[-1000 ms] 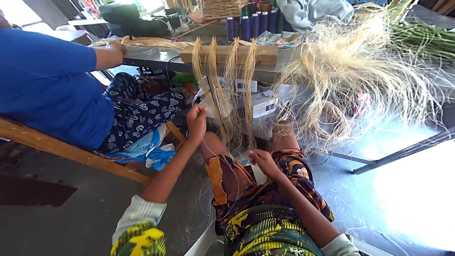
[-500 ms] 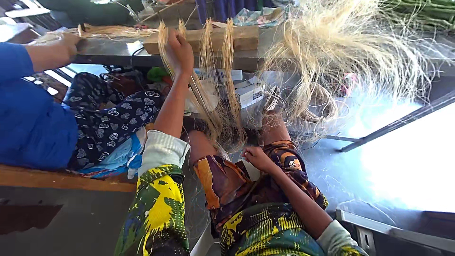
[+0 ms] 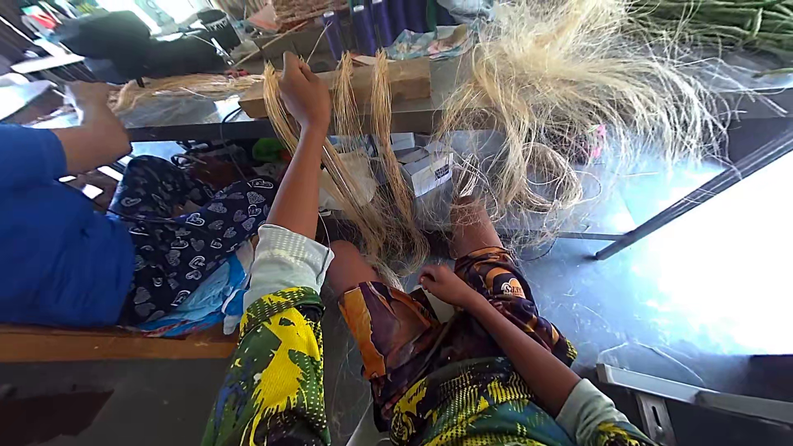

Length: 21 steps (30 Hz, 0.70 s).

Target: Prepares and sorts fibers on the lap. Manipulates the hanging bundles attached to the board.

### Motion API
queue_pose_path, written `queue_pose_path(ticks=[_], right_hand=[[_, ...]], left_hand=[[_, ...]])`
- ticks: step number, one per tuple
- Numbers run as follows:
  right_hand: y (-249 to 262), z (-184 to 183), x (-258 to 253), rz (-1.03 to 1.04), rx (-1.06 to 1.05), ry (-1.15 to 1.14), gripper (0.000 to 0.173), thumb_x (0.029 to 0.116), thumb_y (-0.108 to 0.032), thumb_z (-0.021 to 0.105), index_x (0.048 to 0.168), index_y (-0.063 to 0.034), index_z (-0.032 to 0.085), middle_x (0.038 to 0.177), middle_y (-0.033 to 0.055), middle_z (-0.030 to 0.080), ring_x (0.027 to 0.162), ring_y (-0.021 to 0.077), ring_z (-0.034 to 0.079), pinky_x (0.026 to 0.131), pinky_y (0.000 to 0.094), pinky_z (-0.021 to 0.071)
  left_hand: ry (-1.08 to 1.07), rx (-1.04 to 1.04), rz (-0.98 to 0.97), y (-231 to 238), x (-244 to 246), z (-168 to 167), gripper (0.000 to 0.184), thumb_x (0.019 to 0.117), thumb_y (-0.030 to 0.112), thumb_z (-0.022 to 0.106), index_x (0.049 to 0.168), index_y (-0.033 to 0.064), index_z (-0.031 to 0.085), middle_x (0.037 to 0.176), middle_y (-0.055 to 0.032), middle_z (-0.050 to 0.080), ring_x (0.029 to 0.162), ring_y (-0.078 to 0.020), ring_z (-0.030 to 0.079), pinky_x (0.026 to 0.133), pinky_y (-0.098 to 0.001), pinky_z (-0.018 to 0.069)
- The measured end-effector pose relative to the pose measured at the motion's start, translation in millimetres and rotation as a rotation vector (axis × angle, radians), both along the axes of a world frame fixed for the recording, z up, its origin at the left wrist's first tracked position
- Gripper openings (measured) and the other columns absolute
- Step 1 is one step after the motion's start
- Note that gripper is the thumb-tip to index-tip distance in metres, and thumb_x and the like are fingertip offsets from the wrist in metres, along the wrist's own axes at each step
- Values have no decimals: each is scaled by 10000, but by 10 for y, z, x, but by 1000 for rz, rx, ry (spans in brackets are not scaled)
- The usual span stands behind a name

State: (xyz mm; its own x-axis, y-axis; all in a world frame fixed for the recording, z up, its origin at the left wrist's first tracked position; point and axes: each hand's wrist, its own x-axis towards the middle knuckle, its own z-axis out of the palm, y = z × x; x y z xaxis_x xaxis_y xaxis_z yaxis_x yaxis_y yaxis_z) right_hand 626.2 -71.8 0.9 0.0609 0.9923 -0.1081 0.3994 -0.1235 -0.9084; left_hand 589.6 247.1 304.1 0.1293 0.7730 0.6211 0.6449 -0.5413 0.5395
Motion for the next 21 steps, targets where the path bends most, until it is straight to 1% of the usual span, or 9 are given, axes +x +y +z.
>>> queue_pose_path(ticks=[3, 6, 9, 11, 13, 15, 21], right_hand=[[-10, -13, 4, -6, 1, 10, 257, 1035, -90, 474, 1104, 58, 672, 946, 169, 686, 830, 207, 667, 823, 378, 544], [-6, -20, 15, -10, -8, 8, 257, 1038, -93, 475, 1111, 58, 669, 953, 168, 687, 837, 204, 670, 829, 373, 545], [2, -52, 16, -5, -20, 8, 261, 1041, -98, 469, 1114, 57, 666, 943, 166, 682, 832, 204, 666, 823, 375, 543], [7, -66, 17, -1, -27, 4, 266, 1042, -105, 463, 1114, 54, 663, 939, 163, 682, 831, 204, 666, 822, 379, 541], [16, -76, 22, -1, -33, 7, 265, 1045, -114, 466, 1110, 52, 661, 938, 160, 680, 831, 203, 665, 822, 377, 542], [22, -94, 23, 0, -28, 10, 265, 1043, -117, 467, 1102, 52, 663, 927, 155, 678, 821, 199, 662, 815, 374, 541], [25, -126, 32, 5, -17, 11, 258, 1036, -119, 481, 1091, 52, 667, 927, 160, 676, 823, 206, 662, 813, 383, 540]], left_hand=[[6, -25, 8, 35, 33, -2, 279, 1052, 140, 381, 1172, 17, 601, 1089, -157, 690, 1073, -279, 675, 901, -490, 518], [7, -49, 3, 31, 55, 1, 283, 1046, 134, 378, 1184, 20, 597, 1098, -161, 691, 1087, -289, 672, 900, -501, 519], [20, -40, 12, 29, 81, -20, 258, 1033, 123, 385, 1147, 29, 597, 1080, -147, 696, 1066, -268, 681, 881, -483, 527], [42, -42, 10, 30, 87, -6, 276, 1041, 129, 379, 1169, 29, 602, 1110, -149, 697, 1090, -273, 678, 907, -489, 524], [54, -40, 16, 43, 89, 11, 285, 1036, 131, 380, 1176, 33, 608, 1125, -137, 699, 1104, -257, 676, 924, -474, 523], [60, -34, 24, 61, 87, 12, 284, 1029, 134, 384, 1171, 37, 611, 1124, -122, 702, 1099, -237, 677, 922, -452, 527], [65, -48, 12, 54, 107, -22, 276, 1035, 141, 385, 1166, 40, 606, 1120, -117, 698, 1089, -224, 677, 914, -440, 529]])
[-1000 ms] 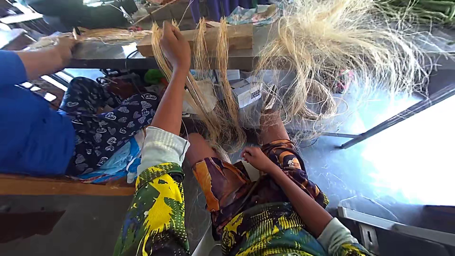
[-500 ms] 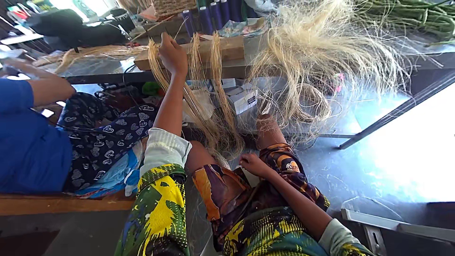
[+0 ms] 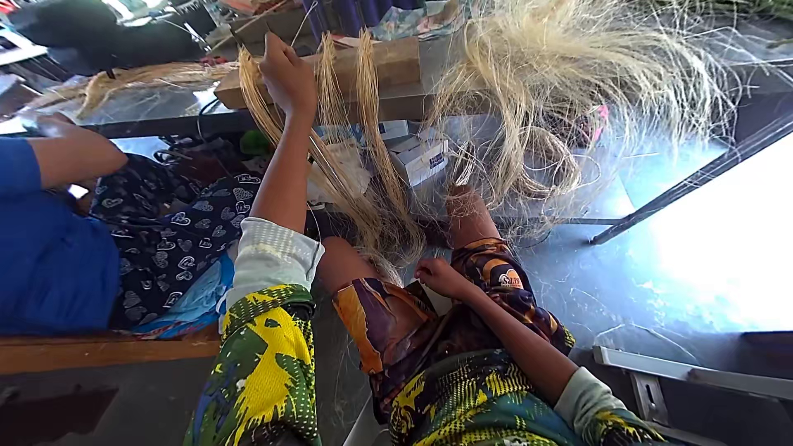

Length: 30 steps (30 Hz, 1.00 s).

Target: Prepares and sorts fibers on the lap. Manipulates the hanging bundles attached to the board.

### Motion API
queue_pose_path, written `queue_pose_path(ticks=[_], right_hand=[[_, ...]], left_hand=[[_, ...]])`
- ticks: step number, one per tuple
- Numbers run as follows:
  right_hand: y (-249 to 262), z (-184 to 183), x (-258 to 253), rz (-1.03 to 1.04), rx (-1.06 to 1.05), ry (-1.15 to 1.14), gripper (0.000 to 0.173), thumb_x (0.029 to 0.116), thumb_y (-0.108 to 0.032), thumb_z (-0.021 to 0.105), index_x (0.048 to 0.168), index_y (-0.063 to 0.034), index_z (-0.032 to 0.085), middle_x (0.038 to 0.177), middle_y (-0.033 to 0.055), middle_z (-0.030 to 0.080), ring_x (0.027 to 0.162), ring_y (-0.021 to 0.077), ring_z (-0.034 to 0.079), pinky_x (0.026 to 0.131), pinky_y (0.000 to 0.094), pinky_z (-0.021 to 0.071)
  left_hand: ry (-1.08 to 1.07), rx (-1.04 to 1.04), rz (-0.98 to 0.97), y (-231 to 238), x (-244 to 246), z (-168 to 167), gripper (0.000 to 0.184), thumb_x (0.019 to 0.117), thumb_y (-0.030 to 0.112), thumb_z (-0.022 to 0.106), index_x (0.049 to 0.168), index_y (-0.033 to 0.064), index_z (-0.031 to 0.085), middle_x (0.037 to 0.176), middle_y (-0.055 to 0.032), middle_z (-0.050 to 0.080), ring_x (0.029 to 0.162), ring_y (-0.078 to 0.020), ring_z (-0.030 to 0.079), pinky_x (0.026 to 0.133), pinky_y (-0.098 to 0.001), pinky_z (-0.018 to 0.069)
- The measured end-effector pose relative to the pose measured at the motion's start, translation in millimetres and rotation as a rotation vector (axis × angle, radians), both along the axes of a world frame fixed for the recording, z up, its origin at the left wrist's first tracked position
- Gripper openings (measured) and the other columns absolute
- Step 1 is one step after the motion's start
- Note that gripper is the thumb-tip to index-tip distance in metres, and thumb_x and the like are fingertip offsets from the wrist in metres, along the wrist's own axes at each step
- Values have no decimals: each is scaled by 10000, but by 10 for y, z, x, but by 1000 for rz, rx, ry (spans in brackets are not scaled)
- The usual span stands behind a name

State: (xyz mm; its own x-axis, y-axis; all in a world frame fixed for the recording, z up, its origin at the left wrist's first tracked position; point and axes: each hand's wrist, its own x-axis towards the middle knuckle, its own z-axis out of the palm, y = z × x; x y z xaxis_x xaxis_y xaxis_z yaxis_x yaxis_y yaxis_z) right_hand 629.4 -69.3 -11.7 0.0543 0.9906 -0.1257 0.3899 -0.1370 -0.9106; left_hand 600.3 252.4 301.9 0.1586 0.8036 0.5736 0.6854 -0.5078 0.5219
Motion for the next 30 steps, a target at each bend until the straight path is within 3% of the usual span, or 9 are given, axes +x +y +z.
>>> queue_pose_path(ticks=[6, 13, 25, 30], right_hand=[[-7, -6, 10, 16, 6, -21, 281, 1039, -125, 473, 1106, 67, 667, 954, 193, 690, 861, 254, 683, 847, 431, 547], [-8, -15, 18, 18, 14, -26, 275, 1042, -116, 467, 1086, 67, 667, 954, 192, 686, 859, 246, 680, 844, 414, 546], [-5, -39, 17, 14, -9, -31, 264, 1039, -109, 468, 1087, 59, 666, 951, 173, 682, 850, 226, 668, 832, 399, 538], [-3, -40, 14, 21, -28, -34, 269, 1045, -116, 462, 1098, 52, 666, 947, 170, 678, 847, 226, 662, 833, 403, 531]], left_hand=[[17, -58, -30, -33, -11, -23, 289, 1020, 126, 407, 1205, 20, 602, 1182, -158, 677, 1145, -260, 652, 957, -470, 510], [37, -48, -63, -7, -11, -94, 262, 1012, 106, 410, 1156, 2, 602, 1138, -161, 681, 1109, -262, 659, 939, -464, 508], [171, -118, -47, -67, -9, -54, 308, 1007, 141, 426, 1202, 32, 638, 1220, -195, 668, 1196, -341, 626, 958, -569, 484], [355, -76, -62, -94, -2, 108, 318, 998, 117, 441, 1222, -9, 627, 1276, -275, 628, 1231, -444, 591, 963, -657, 450]])
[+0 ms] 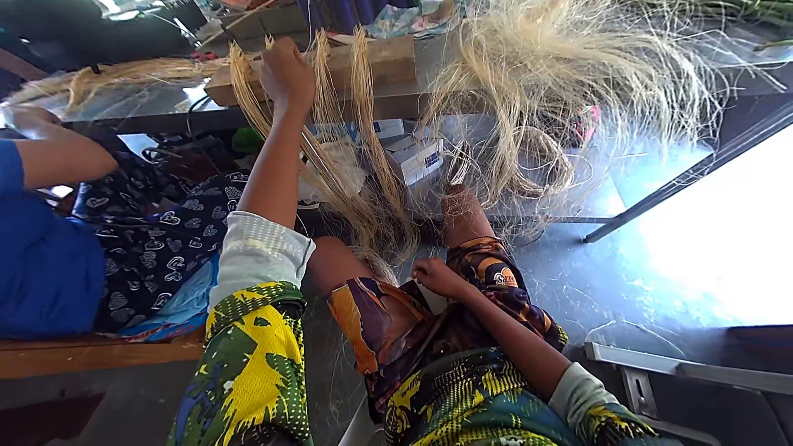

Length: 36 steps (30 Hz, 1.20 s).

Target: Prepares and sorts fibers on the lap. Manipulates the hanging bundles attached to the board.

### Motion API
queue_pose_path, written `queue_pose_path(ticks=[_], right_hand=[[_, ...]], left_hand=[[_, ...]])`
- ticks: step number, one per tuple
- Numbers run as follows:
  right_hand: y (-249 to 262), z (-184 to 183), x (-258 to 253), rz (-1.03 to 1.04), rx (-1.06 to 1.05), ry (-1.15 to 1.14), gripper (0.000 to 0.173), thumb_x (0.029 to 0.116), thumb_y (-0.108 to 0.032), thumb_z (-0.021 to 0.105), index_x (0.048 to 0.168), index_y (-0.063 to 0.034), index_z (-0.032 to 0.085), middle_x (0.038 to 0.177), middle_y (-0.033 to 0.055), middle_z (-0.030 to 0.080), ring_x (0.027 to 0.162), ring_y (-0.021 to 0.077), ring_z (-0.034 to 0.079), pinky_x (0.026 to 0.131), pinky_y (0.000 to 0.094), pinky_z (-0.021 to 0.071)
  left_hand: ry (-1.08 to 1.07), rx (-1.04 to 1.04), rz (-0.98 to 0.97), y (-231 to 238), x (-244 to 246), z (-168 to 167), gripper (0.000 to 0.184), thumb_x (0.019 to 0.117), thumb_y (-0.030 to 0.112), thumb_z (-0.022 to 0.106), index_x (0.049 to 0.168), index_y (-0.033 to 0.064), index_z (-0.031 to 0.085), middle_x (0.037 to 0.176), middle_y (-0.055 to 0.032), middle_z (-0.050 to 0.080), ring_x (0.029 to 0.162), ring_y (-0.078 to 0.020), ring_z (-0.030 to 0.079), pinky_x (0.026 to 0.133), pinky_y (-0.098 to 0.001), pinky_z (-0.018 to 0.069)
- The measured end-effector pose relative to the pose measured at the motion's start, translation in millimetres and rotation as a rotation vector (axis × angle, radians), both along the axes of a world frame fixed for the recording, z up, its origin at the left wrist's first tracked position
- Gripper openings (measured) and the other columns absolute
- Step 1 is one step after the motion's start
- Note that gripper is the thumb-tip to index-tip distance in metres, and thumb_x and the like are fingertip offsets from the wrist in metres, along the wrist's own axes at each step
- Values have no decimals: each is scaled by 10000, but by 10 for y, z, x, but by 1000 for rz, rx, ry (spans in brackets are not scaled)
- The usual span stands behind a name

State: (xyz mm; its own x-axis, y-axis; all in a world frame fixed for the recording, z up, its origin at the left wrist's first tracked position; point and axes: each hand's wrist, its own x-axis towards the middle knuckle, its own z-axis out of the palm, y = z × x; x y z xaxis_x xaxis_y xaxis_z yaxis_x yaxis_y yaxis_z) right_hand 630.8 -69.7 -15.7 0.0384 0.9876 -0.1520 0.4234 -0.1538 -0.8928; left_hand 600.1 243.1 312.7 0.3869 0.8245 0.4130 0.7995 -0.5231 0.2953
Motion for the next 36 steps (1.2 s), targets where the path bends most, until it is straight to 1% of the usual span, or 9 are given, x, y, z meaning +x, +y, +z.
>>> queue_pose_path(ticks=[4, 7, 10, 13, 18, 22, 25, 31, 36], right_hand=[[-10, 7, 1, -4, -6, -10, 278, 1047, -125, 458, 1105, 51, 665, 941, 169, 675, 847, 225, 657, 829, 402, 525], [-6, 8, -2, -10, -1, -13, 275, 1045, -124, 468, 1090, 63, 663, 944, 182, 676, 858, 244, 663, 840, 414, 530], [-7, 5, -7, -9, -6, -13, 275, 1048, -135, 475, 1082, 65, 661, 946, 184, 675, 862, 249, 661, 842, 418, 527], [-3, 3, -4, -7, -17, -15, 275, 1051, -145, 474, 1076, 59, 657, 940, 178, 673, 859, 243, 659, 837, 420, 525], [1, 1, 1, -6, -26, -20, 280, 1053, -149, 473, 1083, 59, 658, 950, 182, 676, 875, 251, 664, 846, 425, 525], [-1, 7, -1, 4, -26, -29, 285, 1056, -153, 468, 1086, 60, 654, 948, 185, 670, 872, 257, 658, 840, 430, 521], [4, 3, -1, 10, -28, -28, 290, 1059, -160, 467, 1092, 58, 655, 949, 182, 670, 872, 252, 657, 842, 429, 519], [6, -17, 9, 8, -35, -23, 278, 1057, -164, 477, 1078, 49, 654, 938, 174, 668, 866, 249, 657, 836, 434, 520], [4, -15, 1, 11, -15, -29, 287, 1055, -156, 476, 1076, 68, 655, 946, 201, 675, 873, 284, 669, 846, 465, 527]], left_hand=[[205, 118, -10, 8, 8, 186, 315, 988, 104, 498, 1238, -41, 623, 1280, -322, 611, 1230, -514, 570, 957, -717, 428], [257, 183, 8, 3, 2, 309, 340, 957, 78, 543, 1253, -78, 604, 1258, -355, 605, 1200, -548, 574, 933, -733, 426], [203, 207, 31, -14, -31, 403, 366, 924, 68, 588, 1260, -75, 597, 1251, -343, 613, 1178, -536, 588, 930, -724, 425], [152, 242, 45, 19, -61, 444, 338, 928, 69, 544, 1241, -19, 637, 1231, -298, 648, 1146, -500, 624, 907, -705, 447], [164, 265, 73, -3, -55, 488, 309, 930, 76, 542, 1200, -31, 646, 1201, -292, 662, 1131, -490, 636, 904, -694, 453], [188, 272, 41, -44, -60, 499, 293, 951, 65, 508, 1181, -46, 651, 1193, -304, 659, 1145, -502, 623, 914, -693, 441], [175, 307, -2, -60, -68, 492, 271, 936, 49, 527, 1149, -42, 667, 1164, -300, 668, 1116, -496, 636, 887, -696, 451], [217, 256, 42, -99, -58, 487, 336, 916, 49, 556, 1233, -46, 616, 1215, -326, 636, 1140, -525, 613, 897, -711, 439], [190, 268, 21, -105, -108, 478, 329, 932, 44, 524, 1232, -47, 623, 1228, -327, 633, 1144, -532, 609, 896, -723, 428]])
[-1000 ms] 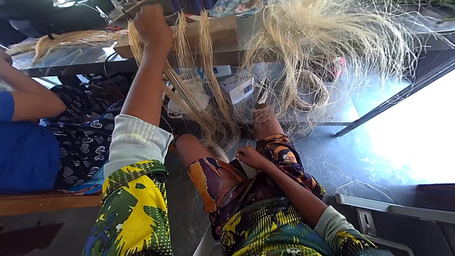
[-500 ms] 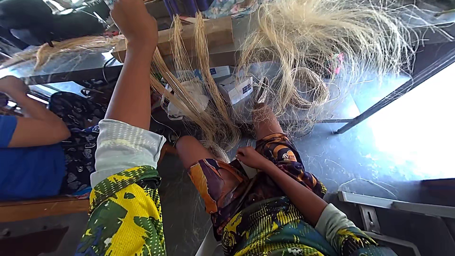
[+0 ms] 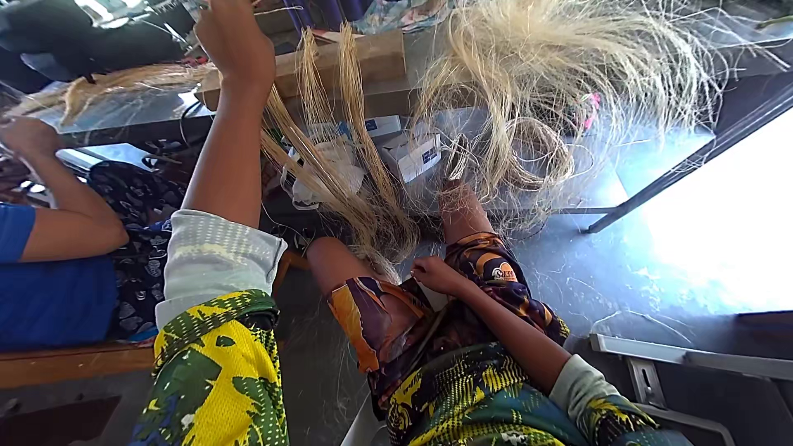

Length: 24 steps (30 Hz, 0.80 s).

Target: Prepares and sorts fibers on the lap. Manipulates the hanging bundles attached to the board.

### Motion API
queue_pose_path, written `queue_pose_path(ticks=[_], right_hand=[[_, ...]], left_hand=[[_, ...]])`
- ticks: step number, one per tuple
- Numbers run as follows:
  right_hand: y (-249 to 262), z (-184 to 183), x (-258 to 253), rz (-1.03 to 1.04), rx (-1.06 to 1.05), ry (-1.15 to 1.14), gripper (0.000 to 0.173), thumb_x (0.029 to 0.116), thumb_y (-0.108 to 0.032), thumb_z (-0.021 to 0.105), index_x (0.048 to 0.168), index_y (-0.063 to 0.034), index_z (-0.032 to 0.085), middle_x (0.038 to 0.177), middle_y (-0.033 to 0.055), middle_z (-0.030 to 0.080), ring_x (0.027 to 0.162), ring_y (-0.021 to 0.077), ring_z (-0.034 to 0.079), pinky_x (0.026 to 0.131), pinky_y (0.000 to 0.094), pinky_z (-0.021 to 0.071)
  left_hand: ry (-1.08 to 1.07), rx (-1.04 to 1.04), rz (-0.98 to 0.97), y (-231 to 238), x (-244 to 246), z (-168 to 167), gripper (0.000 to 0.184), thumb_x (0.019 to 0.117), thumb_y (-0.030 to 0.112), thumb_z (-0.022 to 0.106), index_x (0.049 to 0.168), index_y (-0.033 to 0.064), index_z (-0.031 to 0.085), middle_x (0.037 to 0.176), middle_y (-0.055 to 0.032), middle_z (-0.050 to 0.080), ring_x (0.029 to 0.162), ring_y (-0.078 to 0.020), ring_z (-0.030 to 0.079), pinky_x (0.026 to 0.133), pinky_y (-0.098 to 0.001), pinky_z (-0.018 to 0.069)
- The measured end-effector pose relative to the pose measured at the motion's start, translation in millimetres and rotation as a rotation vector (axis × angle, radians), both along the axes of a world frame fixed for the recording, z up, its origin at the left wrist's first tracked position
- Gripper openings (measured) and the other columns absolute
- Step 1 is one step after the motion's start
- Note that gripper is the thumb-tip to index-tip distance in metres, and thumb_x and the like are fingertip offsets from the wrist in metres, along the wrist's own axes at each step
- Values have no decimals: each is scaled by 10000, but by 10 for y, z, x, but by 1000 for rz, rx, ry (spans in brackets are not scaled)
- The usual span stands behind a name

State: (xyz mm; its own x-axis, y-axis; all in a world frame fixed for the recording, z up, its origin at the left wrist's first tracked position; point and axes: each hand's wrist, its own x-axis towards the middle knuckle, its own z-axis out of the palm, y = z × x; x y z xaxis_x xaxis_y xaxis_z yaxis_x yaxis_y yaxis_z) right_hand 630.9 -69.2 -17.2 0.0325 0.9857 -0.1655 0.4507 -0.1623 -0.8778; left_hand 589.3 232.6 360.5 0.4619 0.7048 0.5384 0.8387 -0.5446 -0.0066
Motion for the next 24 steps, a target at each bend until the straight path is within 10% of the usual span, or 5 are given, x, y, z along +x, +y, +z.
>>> queue_pose_path(ticks=[24], right_hand=[[7, -17, 16, 6, -2, -10, 287, 1060, -151, 466, 1074, 66, 654, 956, 192, 674, 883, 261, 665, 851, 434, 522]], left_hand=[[94, 12, 24, 74, -48, -102, 351, 974, 44, 477, 1281, -91, 578, 1288, -352, 587, 1155, -551, 593, 893, -724, 439]])
